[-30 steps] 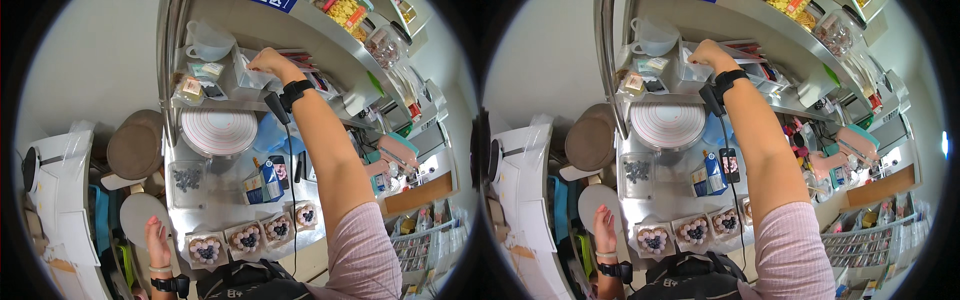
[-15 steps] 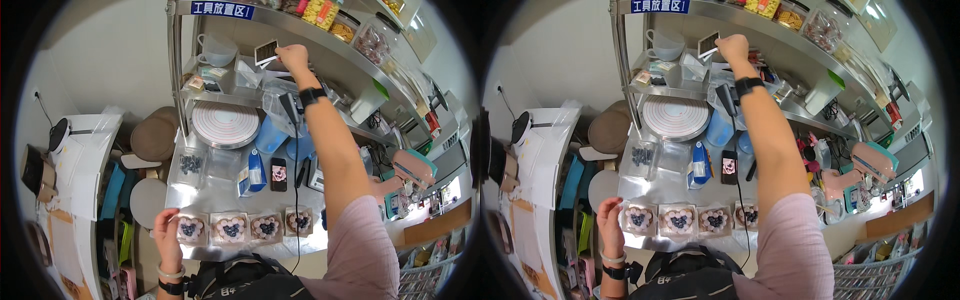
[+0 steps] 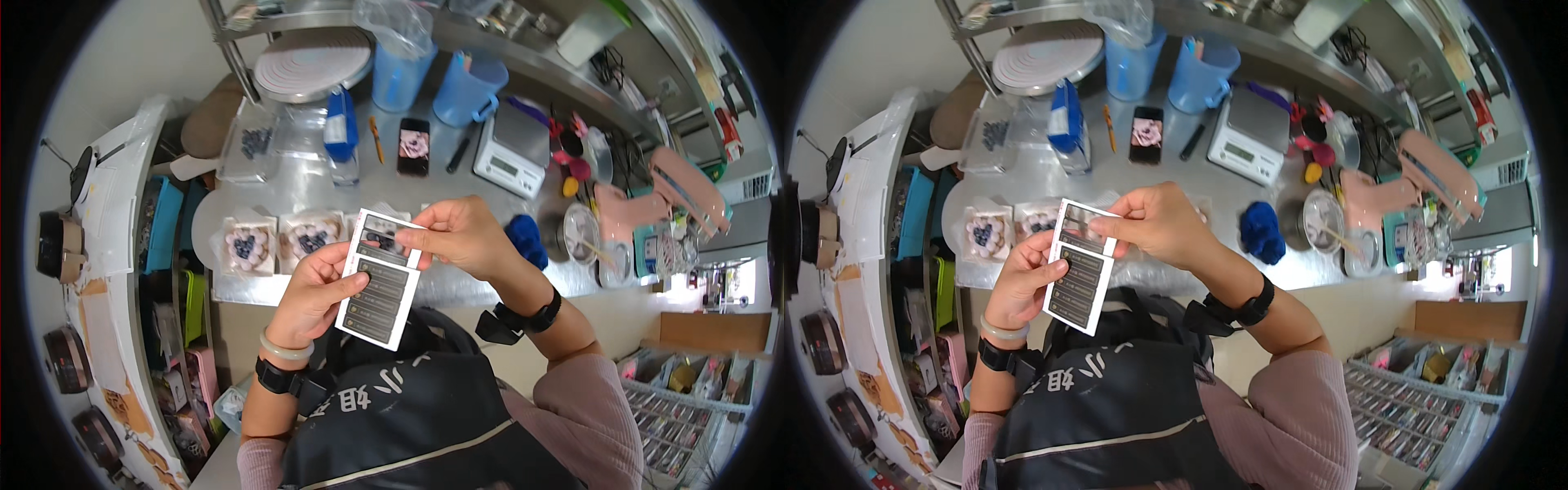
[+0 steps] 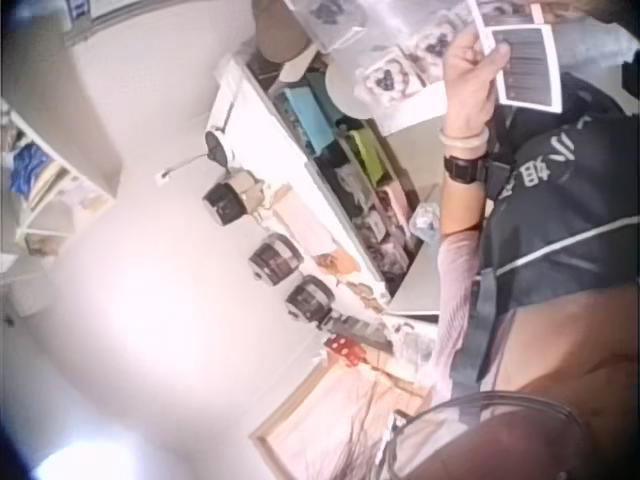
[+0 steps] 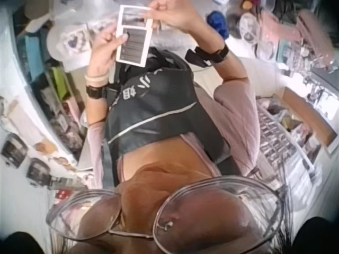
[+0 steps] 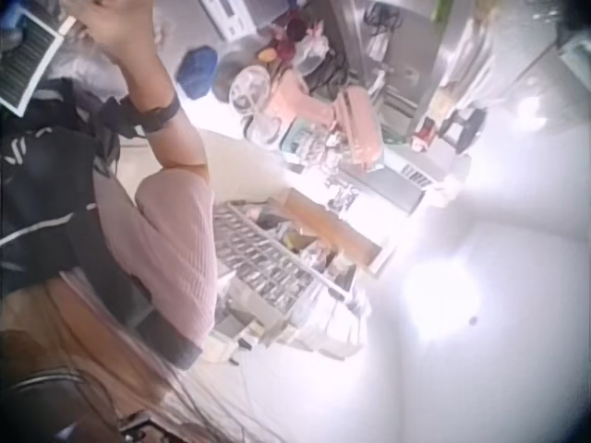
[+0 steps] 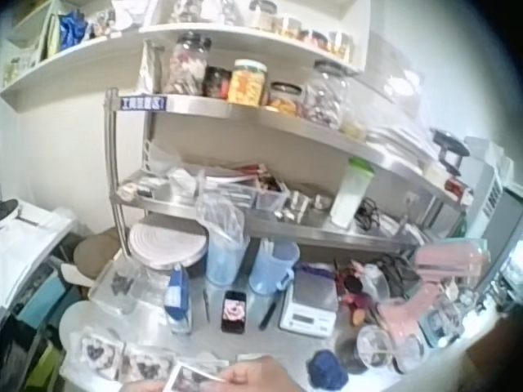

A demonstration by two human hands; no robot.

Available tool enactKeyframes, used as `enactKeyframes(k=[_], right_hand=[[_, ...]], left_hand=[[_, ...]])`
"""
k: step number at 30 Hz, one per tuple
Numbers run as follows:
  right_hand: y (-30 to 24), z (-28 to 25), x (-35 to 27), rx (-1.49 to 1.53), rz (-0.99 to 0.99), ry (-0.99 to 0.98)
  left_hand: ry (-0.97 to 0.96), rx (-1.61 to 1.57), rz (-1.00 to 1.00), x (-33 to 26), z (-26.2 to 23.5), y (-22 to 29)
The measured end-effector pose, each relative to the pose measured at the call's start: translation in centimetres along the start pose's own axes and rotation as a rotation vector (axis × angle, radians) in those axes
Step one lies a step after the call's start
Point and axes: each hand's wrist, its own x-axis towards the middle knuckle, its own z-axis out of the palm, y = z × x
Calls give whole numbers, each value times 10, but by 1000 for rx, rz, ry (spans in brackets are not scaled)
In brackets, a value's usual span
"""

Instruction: The person places small heart-shaped desserts decorated with blueberries into clear plastic containers, sprinkles powder over them using a shaker, and seals the containers with tape.

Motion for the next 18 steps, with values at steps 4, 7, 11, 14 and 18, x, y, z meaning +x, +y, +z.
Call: enactKeyframes(k=[4, 7, 11, 14, 18], right_hand=[[34, -5, -22, 122, -57, 86], [65, -1, -35, 88, -270, 217], [82, 14, -41, 81, -340, 211], [92, 14, -38, 8, -390, 186], [94, 16, -37, 11, -347, 158]], left_hand=[[123, 79, 44, -7, 0, -36], [291, 141, 150, -6, 5, -50], [294, 171, 179, -16, 13, -60], [287, 171, 210, -18, 24, -61], [258, 224, 177, -25, 23, -65]])
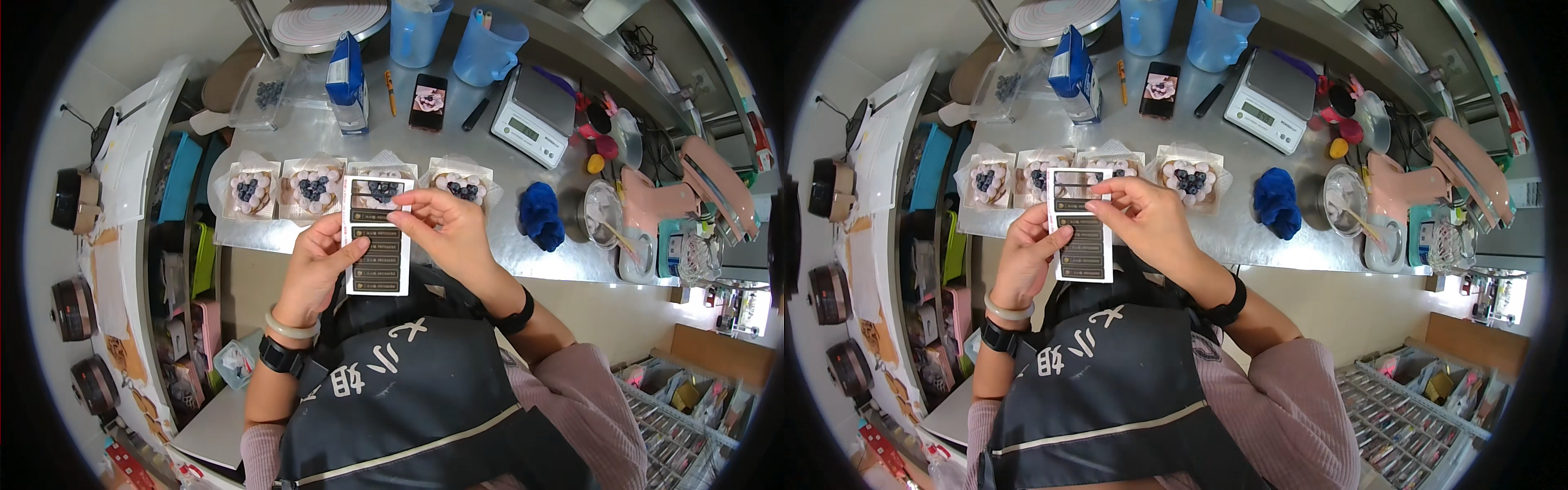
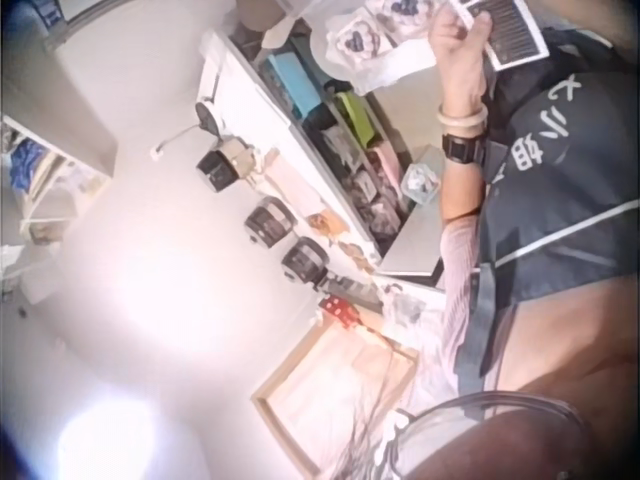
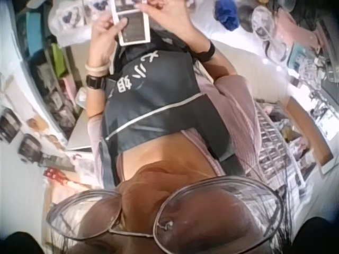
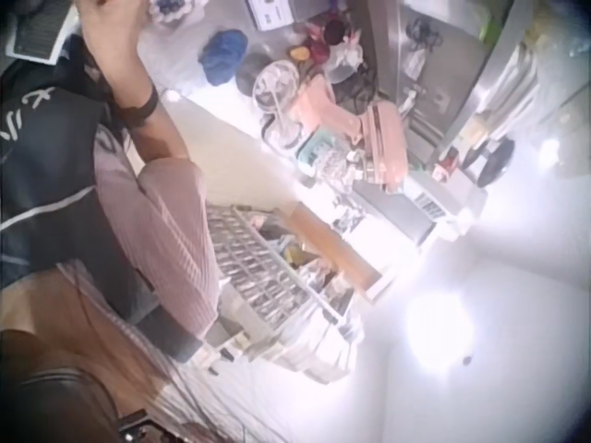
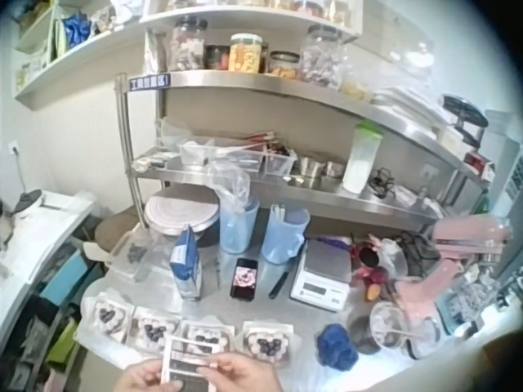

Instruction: The person places small heart-shaped desserts decorated with blueberries into clear plastic containers, sprinkles powder over them using a shaker, and seals the containers with tape.

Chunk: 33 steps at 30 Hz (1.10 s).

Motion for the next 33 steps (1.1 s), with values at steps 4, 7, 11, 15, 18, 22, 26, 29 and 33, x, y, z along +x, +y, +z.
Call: enactKeyframes(k=[4, 7, 11, 15, 18, 22, 26, 29, 33], right_hand=[[-5, -4, 3, -112, -160, -93], [-1, -3, 1, -401, -385, 39], [11, -6, 4, -623, -540, 51], [29, -12, 3, -594, -499, 10], [39, -15, -1, -617, -484, 4], [48, -20, -6, -711, -546, -3], [51, -26, -7, -790, -621, -81], [53, -34, -12, -841, -671, -102], [61, -39, -13, -704, -594, -130]], left_hand=[[29, -30, -32, -2, -5, -6], [114, -118, -65, 0, -2, -7], [156, -180, -84, 5, 5, -11], [169, -230, -198, 10, 1, -25], [179, -287, -280, 13, 1, -37], [204, -327, -373, 14, 6, -44], [188, -296, -401, 11, -2, -52], [177, -296, -439, 14, 0, -55], [211, -307, -479, 12, -13, -62]])
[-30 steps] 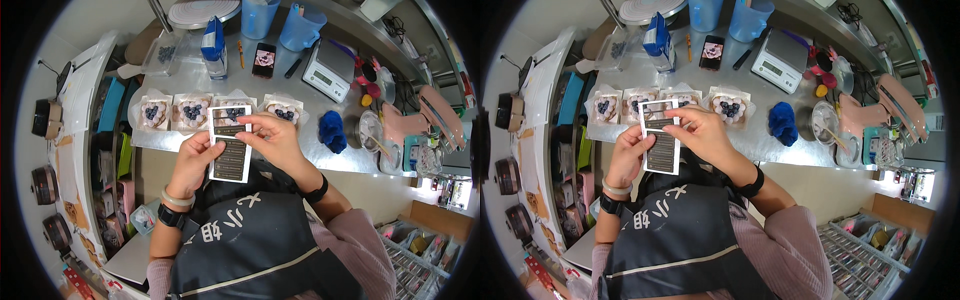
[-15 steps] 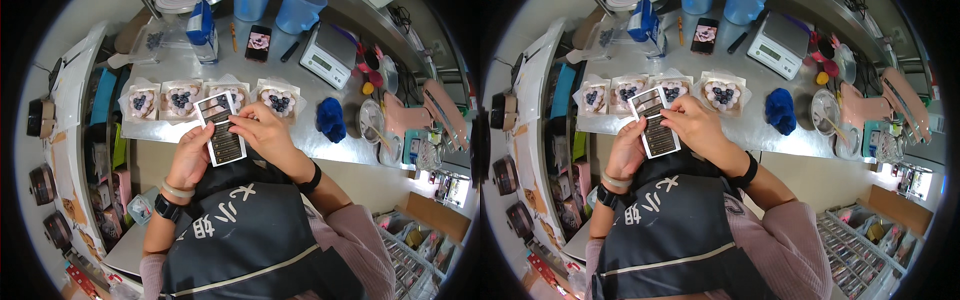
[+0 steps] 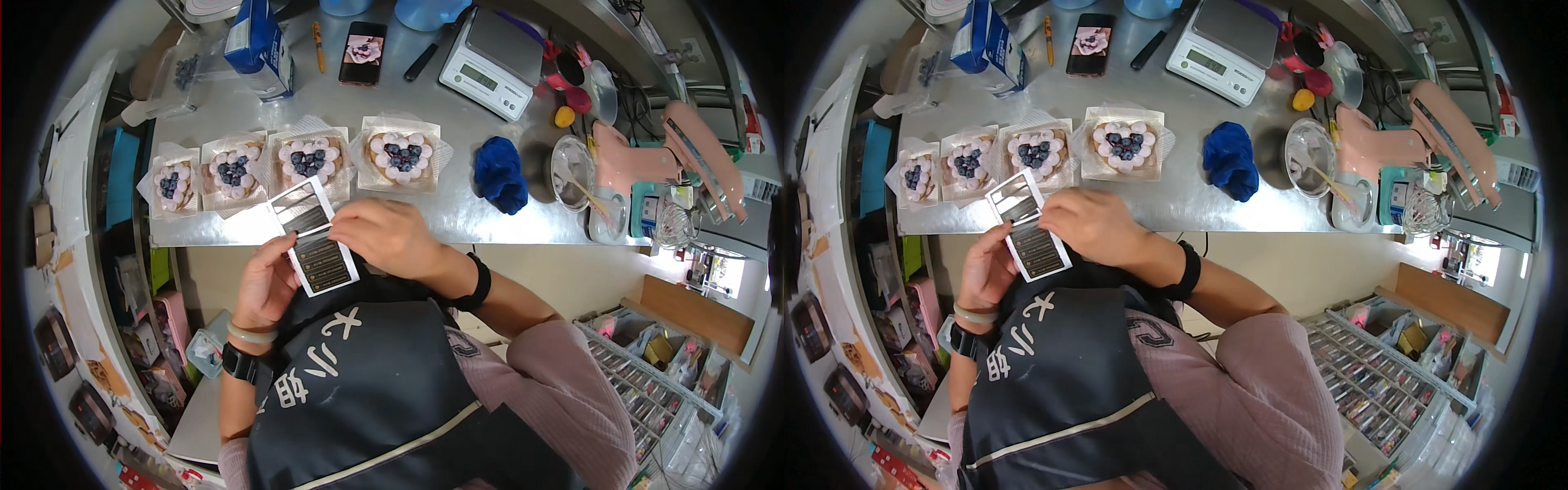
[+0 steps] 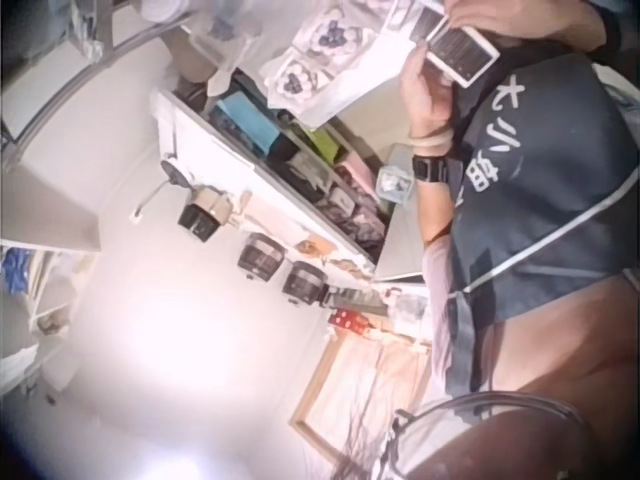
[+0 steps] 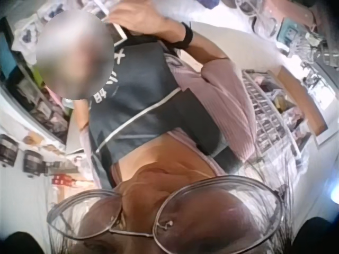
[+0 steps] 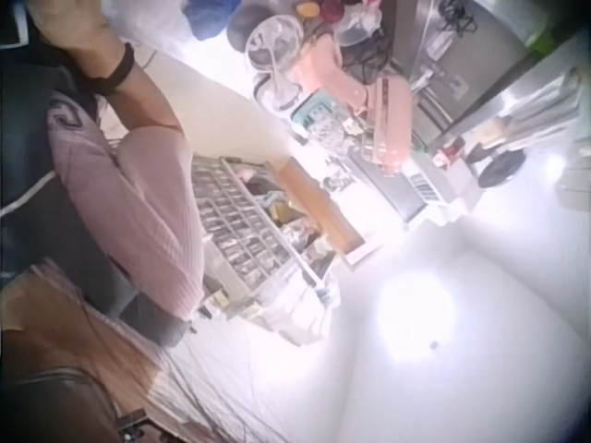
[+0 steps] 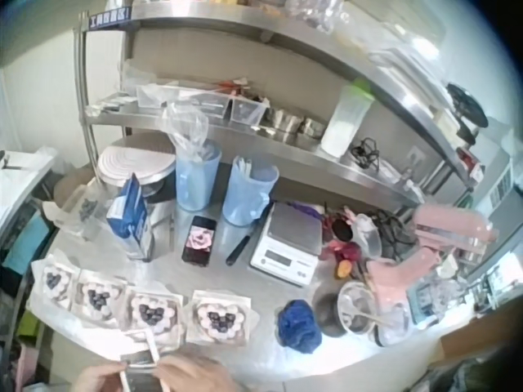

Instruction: The person places small heart-shaped desserts decorated with blueberries into clear plastic containers, sprinkles powder over them using a shaker, and seals the containers with tape.

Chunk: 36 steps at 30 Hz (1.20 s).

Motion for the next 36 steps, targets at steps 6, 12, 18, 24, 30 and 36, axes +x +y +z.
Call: enactKeyframes(k=[6, 12, 18, 24, 30, 36], right_hand=[[94, -37, -18, 430, 807, 139], [150, -51, -25, -133, 458, -88], [162, -54, -19, -267, 308, -174], [165, -53, -20, -292, 292, -233], [163, -51, -20, -322, 301, -269], [161, -50, -20, -387, 279, -257]], left_hand=[[-23, 49, 23, -1, 0, -1], [-9, 58, 40, 2, -3, -4], [15, 67, 44, -1, 6, -2], [3, 107, 60, -2, 5, -6], [-90, 95, 47, -2, -5, -8], [-35, 118, 78, -4, 1, -10]])
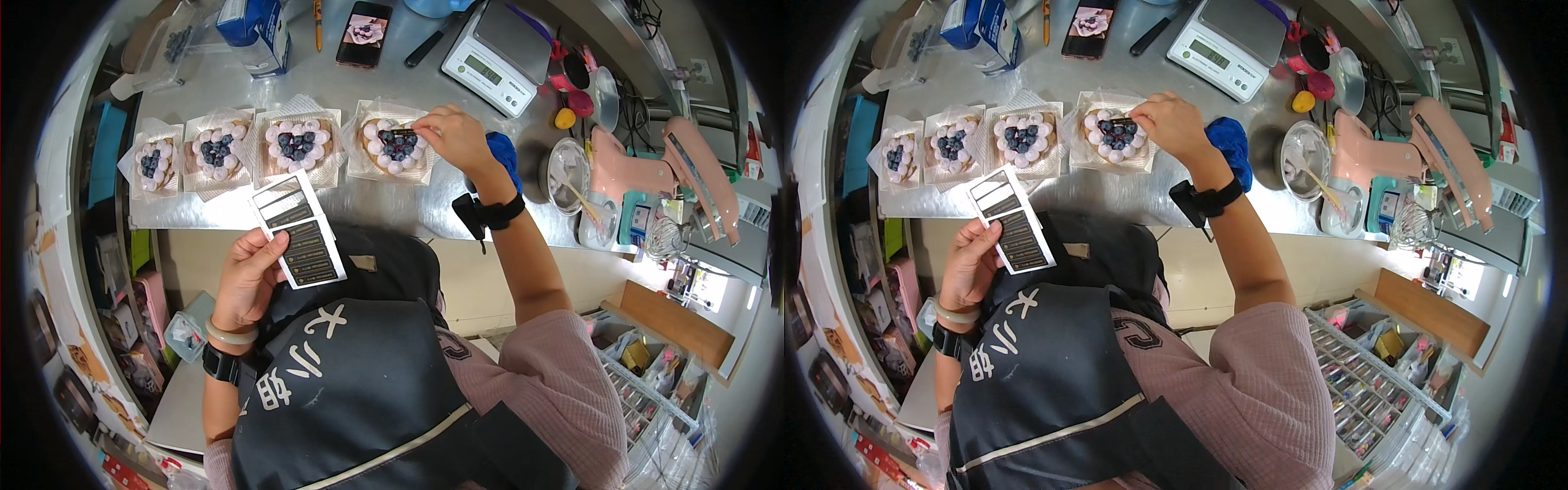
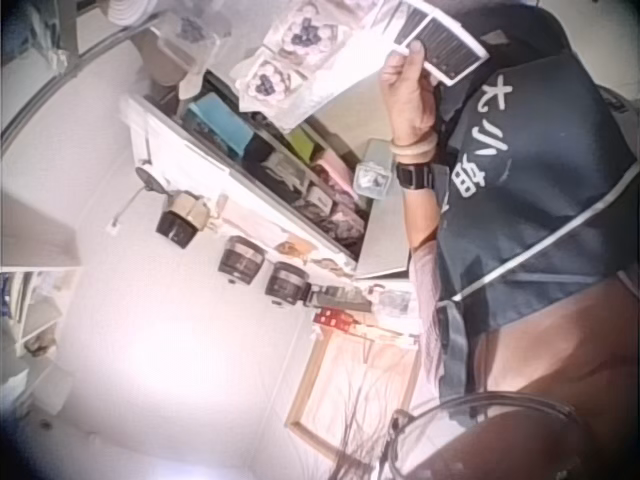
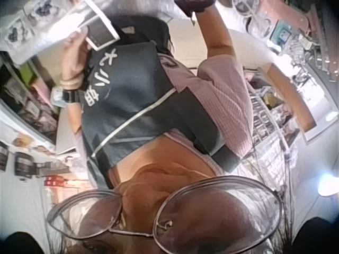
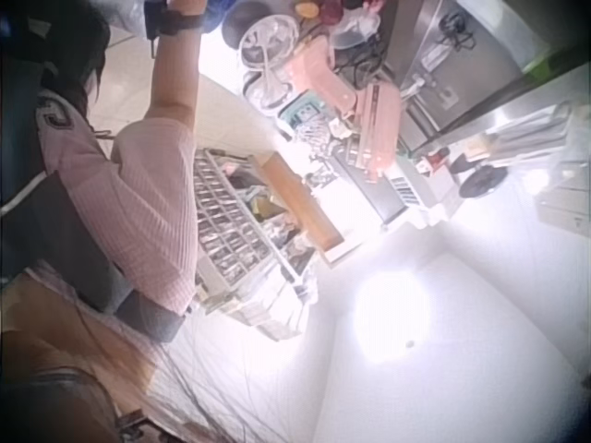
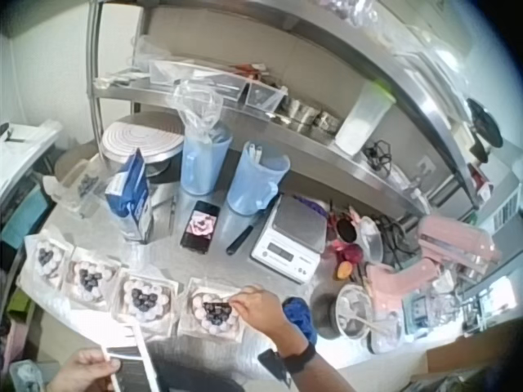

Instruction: The person places small heart-shaped desserts decorated with blueberries into clear plastic containers, sprinkles powder over them using a shaker, and seals the containers with tape.

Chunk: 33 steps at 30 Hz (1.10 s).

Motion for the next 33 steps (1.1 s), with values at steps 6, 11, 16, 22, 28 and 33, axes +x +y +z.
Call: enactKeyframes(k=[6, 11, 16, 22, 28, 33], right_hand=[[-4, -3, 1, -28, -17, 10], [-35, -17, 0, -28, 44, 236], [-88, -30, 3, 216, -94, 320], [-13, -9, -1, 102, 227, 251], [-9, 4, -3, 154, 204, 142], [-8, 6, -4, 145, 216, 56]], left_hand=[[-9, 11, 23, -1, 1, 1], [10, -13, 16, -4, -1, 4], [49, -32, 64, -3, -3, 5], [88, 2, 66, -10, -4, 6], [64, -23, 98, -11, -7, 2], [44, -21, 92, -11, -7, 4]])
